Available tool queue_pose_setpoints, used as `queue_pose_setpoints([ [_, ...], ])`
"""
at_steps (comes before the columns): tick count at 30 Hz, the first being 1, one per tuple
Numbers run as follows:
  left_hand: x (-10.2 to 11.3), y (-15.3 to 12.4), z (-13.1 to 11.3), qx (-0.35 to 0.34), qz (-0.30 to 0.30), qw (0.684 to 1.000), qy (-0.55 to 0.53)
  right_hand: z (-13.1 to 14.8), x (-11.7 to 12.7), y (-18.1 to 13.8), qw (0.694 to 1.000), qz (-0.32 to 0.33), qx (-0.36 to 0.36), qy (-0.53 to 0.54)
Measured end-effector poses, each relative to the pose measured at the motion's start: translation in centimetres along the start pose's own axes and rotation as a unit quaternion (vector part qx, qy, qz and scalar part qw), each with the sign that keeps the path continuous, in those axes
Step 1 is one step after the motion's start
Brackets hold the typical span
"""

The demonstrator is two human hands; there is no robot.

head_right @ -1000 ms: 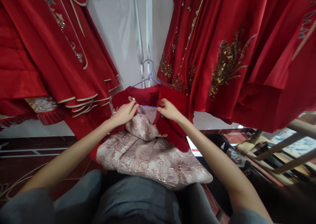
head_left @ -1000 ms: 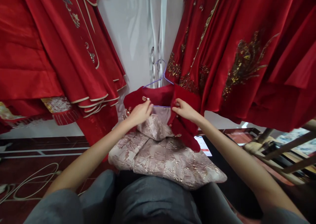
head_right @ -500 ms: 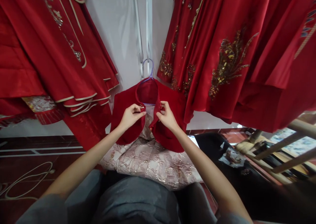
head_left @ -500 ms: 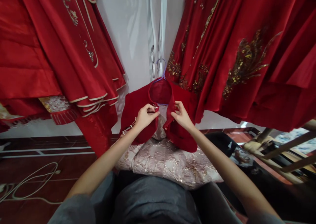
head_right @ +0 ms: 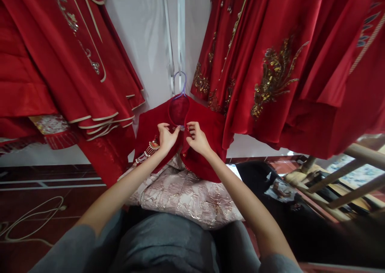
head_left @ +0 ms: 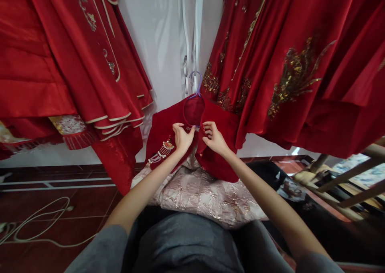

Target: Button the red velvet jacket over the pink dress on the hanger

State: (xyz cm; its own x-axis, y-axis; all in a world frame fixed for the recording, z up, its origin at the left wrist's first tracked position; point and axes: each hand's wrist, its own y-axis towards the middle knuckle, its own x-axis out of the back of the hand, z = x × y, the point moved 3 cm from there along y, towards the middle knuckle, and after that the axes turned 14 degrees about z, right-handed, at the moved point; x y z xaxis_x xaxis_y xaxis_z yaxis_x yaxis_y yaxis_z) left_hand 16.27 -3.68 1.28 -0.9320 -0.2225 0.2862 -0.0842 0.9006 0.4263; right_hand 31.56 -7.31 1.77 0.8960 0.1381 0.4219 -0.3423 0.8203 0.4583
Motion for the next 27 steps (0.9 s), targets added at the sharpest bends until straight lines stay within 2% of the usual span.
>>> queue_pose_setpoints([
  [2, 0.0, 0.3, -0.7, -0.033, -0.043, 0.996, 0.069, 0.3, 0.1, -0.2, 1.0, -0.003, 0.0, -0.001],
  [6, -0.3, 0.8, -1.0, -0.056, -0.05, 0.99, 0.12, 0.6, 0.6, -0.4, 1.0, -0.006, 0.002, 0.001],
  [9, -0.1, 1.0, -0.7, -0.068, -0.07, 0.988, 0.118, 0.6, 0.9, -0.3, 1.0, -0.005, 0.01, 0.023],
  [13, 0.1, 1.4, -0.1, -0.039, -0.071, 0.995, 0.065, 0.5, 1.0, -0.1, 0.998, -0.001, 0.02, 0.053],
  [17, 0.0, 2.2, -0.2, -0.019, -0.026, 0.999, -0.03, 0.8, 0.7, 0.1, 0.998, 0.018, 0.021, 0.051],
  [20, 0.1, 2.7, -1.3, -0.037, 0.017, 0.993, -0.11, 1.1, 0.1, 0.5, 0.998, 0.035, 0.024, 0.051],
  [24, 0.7, 2.6, -2.8, -0.046, 0.117, 0.971, -0.204, 1.1, -0.6, 1.1, 0.996, 0.014, 0.041, 0.076],
  [27, 1.3, 1.8, -2.7, -0.047, 0.175, 0.947, -0.265, 0.7, -0.8, 1.4, 0.993, -0.018, 0.056, 0.101],
])
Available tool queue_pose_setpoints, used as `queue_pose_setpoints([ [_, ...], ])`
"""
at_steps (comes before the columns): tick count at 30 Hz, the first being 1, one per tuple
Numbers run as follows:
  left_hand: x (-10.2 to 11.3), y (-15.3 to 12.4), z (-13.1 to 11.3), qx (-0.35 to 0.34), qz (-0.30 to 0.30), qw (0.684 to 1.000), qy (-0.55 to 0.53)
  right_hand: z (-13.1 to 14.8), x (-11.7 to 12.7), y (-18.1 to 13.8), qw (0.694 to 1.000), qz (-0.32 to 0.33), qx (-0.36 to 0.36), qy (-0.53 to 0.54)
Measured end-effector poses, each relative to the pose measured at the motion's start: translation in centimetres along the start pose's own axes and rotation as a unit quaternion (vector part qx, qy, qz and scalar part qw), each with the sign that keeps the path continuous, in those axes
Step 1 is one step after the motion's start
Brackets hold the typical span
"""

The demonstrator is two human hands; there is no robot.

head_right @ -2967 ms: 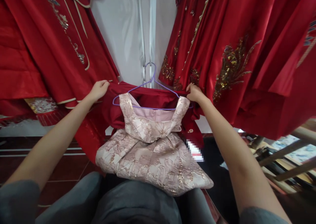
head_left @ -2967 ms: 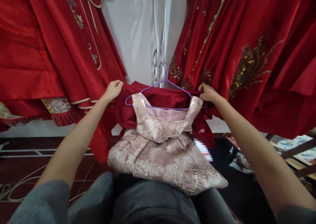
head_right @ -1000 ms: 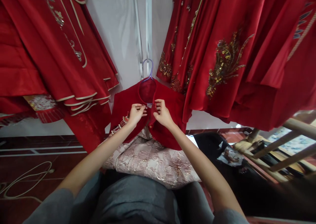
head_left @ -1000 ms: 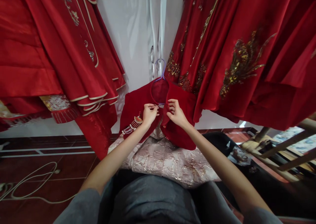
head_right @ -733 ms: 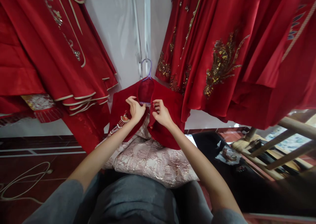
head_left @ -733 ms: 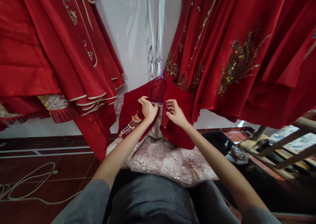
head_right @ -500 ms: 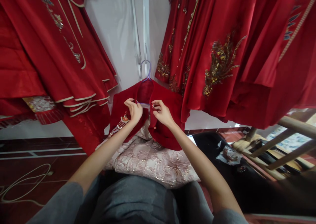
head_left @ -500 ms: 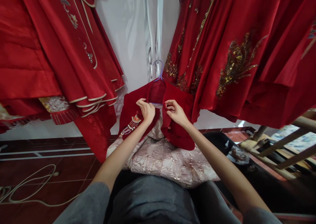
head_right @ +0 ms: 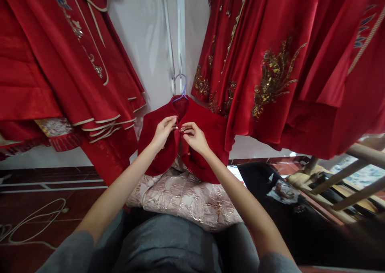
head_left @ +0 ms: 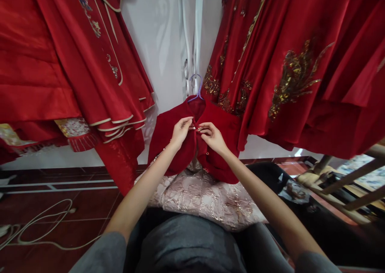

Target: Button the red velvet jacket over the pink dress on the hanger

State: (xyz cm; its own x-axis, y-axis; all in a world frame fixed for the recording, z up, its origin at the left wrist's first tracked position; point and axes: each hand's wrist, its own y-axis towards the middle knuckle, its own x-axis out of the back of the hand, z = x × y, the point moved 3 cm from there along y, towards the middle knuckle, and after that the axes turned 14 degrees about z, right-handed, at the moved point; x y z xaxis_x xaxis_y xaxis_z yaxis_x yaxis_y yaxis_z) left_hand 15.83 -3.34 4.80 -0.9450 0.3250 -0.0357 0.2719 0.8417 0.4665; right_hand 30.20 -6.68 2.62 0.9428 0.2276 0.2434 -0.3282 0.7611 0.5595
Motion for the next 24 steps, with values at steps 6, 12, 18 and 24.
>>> queue_pose_setpoints([
  [6, 0.3, -2.1, 1.2, -0.089, -0.024, 0.995, 0.025, -0.1, -0.1, 0.0, 0.999, -0.031, 0.015, 0.003],
  [12, -0.3, -2.2, 1.4, -0.097, -0.012, 0.992, 0.082, 0.4, -0.2, -0.3, 1.0, -0.026, 0.016, -0.008],
  [18, -0.3, -2.4, 1.0, -0.087, 0.01, 0.987, 0.136, 0.7, -0.1, -0.5, 0.999, -0.027, 0.02, -0.01],
  [24, 0.0, -3.0, 0.0, -0.087, 0.005, 0.967, 0.241, 1.4, 0.2, -0.5, 0.995, -0.053, 0.025, -0.078],
])
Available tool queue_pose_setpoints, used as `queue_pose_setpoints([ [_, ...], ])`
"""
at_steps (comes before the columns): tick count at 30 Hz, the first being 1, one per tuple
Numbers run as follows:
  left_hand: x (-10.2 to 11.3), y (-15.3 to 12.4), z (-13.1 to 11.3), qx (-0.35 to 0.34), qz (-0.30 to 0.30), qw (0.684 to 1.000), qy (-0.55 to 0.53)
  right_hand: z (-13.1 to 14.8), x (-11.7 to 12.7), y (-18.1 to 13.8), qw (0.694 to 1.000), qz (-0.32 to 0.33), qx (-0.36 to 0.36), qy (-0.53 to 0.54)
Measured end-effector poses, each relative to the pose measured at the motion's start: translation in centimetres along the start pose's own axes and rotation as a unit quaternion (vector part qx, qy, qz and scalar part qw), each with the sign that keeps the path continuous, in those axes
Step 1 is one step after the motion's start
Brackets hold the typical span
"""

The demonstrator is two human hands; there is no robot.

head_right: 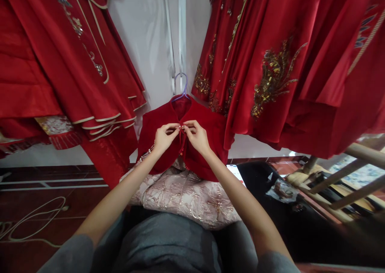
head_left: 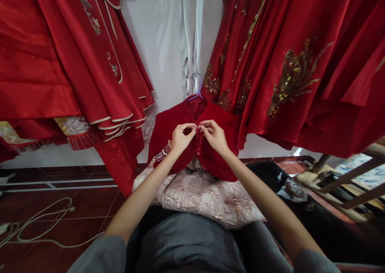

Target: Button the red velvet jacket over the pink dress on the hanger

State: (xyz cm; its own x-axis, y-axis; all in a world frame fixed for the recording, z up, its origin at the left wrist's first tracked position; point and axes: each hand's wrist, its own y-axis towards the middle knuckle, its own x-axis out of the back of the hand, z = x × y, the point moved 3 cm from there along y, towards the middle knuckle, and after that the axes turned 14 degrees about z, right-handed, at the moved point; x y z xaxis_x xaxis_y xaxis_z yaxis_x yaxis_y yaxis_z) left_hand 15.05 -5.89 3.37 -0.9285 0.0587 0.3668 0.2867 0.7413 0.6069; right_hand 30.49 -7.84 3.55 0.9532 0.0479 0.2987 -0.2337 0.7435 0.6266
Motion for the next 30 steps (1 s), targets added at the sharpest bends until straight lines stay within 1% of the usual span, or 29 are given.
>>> queue_pose_setpoints([
  [3, 0.4, -0.4, -1.4, 0.001, -0.021, 0.995, 0.094, 0.0, 0.0, 0.2, 1.0, -0.013, -0.002, -0.017],
  [5, 0.5, -0.5, -2.0, 0.009, -0.032, 0.991, 0.13, 0.0, -0.1, 0.3, 1.0, -0.019, 0.0, -0.023],
  [7, 0.5, -0.4, -2.1, 0.009, -0.029, 0.991, 0.127, 0.0, -0.2, 0.3, 0.999, -0.027, 0.006, -0.031],
  [10, 0.2, -0.1, -1.5, 0.006, -0.022, 0.996, 0.089, -0.1, -0.3, 0.4, 0.999, -0.029, -0.003, -0.024],
  [15, -0.3, 0.4, -0.4, 0.015, -0.024, 0.998, 0.053, -0.7, -0.2, 0.5, 0.996, -0.033, -0.065, 0.054],
  [19, -0.4, 0.4, -0.3, 0.009, -0.035, 0.999, 0.039, -0.6, -0.2, 0.4, 0.996, -0.039, -0.066, 0.032],
  [23, -0.4, 0.2, -0.5, 0.003, -0.034, 0.998, 0.062, -0.7, -0.1, 0.3, 0.997, -0.044, -0.066, 0.012],
  [30, 0.0, 0.2, -0.6, -0.036, -0.006, 0.987, 0.158, -1.0, -0.1, 0.6, 0.998, -0.026, -0.052, 0.007],
])
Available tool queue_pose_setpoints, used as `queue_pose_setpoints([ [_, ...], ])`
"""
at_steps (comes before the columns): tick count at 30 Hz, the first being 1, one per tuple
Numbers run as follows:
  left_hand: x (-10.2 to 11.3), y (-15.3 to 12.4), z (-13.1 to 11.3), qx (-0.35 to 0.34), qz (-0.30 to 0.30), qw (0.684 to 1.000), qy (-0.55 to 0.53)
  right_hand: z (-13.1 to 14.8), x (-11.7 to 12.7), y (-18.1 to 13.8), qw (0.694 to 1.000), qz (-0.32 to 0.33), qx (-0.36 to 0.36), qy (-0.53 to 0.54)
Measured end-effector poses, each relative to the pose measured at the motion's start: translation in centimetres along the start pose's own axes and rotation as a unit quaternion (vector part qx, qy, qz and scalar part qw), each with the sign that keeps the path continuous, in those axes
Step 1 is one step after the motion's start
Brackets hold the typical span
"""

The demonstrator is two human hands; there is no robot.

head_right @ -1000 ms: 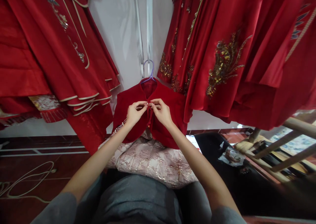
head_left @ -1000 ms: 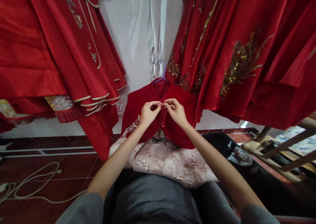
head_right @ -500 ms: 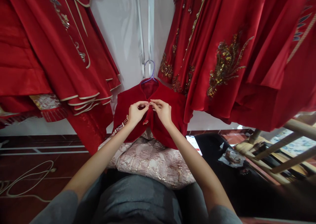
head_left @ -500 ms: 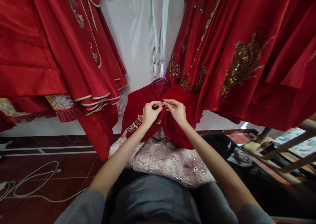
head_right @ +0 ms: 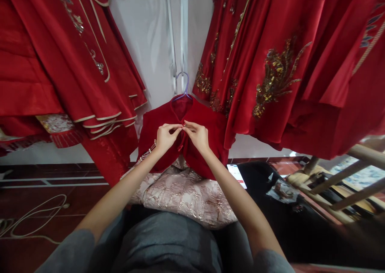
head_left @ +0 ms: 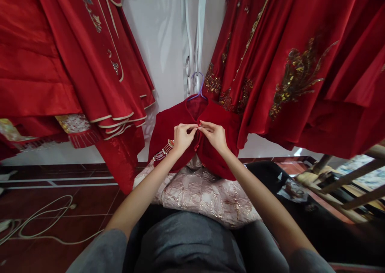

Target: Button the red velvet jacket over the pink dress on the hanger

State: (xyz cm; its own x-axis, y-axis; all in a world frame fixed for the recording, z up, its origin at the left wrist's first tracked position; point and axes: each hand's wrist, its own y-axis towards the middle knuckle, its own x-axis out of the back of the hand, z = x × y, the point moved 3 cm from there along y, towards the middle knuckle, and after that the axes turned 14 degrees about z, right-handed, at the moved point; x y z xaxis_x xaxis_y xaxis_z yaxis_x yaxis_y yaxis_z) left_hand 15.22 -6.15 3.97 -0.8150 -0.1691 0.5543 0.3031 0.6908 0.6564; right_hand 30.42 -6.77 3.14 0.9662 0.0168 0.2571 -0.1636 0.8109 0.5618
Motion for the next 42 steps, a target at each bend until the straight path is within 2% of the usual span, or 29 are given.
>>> queue_pose_setpoints([
  [10, -1.0, 0.3, 1.4, -0.009, 0.003, 0.998, 0.054, -0.5, -0.2, 0.5, 1.0, -0.002, -0.002, -0.016],
  [32, -1.3, 0.7, 1.5, -0.014, 0.004, 0.998, 0.06, -1.4, -0.1, 0.9, 0.999, 0.016, 0.015, -0.033],
  [42, -1.5, 0.3, 0.3, -0.011, 0.006, 0.997, 0.072, -2.7, -0.7, 1.7, 0.999, -0.037, 0.018, 0.011],
])
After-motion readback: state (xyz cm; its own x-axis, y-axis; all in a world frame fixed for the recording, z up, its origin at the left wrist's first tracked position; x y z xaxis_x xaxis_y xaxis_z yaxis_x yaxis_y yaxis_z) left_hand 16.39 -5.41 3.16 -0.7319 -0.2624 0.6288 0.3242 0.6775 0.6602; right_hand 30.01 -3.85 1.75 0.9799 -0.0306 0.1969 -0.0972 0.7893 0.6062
